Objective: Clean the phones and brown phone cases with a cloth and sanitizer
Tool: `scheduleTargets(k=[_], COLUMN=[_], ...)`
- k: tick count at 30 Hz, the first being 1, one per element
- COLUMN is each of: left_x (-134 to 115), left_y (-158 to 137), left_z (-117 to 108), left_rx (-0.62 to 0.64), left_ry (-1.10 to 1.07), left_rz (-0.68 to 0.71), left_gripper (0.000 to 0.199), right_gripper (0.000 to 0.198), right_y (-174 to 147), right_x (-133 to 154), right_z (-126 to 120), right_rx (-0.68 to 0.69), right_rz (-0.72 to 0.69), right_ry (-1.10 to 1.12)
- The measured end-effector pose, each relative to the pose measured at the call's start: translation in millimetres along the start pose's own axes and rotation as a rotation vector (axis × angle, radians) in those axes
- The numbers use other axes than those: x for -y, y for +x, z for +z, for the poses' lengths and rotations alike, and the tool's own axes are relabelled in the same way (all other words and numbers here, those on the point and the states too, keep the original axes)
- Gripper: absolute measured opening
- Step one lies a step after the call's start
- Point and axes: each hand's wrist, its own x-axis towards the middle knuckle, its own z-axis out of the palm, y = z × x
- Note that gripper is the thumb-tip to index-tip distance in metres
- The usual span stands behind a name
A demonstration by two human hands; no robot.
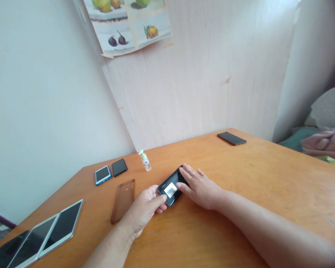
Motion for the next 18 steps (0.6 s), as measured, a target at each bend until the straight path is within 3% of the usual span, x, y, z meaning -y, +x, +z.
scheduleTargets(k=[3, 7, 9, 12, 16, 18], left_x=[3.6, 8.4, 8.9, 7.0, 3.9, 3.9], left_y=[1.5, 4.1, 4.7, 3.8, 1.9, 2.0], left_z=[-0.9, -2.0, -2.2, -2.1, -2.8, -3.5], left_rx=[-0.016, -0.038, -0.032, -0.043, -0.064, -0.068], left_ry=[-0.017, -0.081, -0.104, -0.117, -0.128, -0.148], left_rz=[0.0, 0.014, 0.012, 0.001, -0.024, -0.038], left_gripper=[0.025, 0.027, 0.027, 0.026, 0.025, 0.026], right_gripper=[0.086, 0.086, 0.082, 0.077, 0.083, 0.086], right_y=[-2.8, -20.1, -23.2, -14.4, 2.1, 1.9], right_x=[0.0, 28.9, 36.6, 26.5, 0.0, -1.8], right_z=[-1.5, -5.4, -6.4, -4.3, 1.4, 1.8], right_rx=[0.058, 0.236, 0.28, 0.243, 0.148, 0.145], right_rz=[0.008, -0.282, -0.347, -0.258, 0.01, 0.041], right_ry=[0.003, 0.106, 0.138, 0.09, -0.027, -0.042])
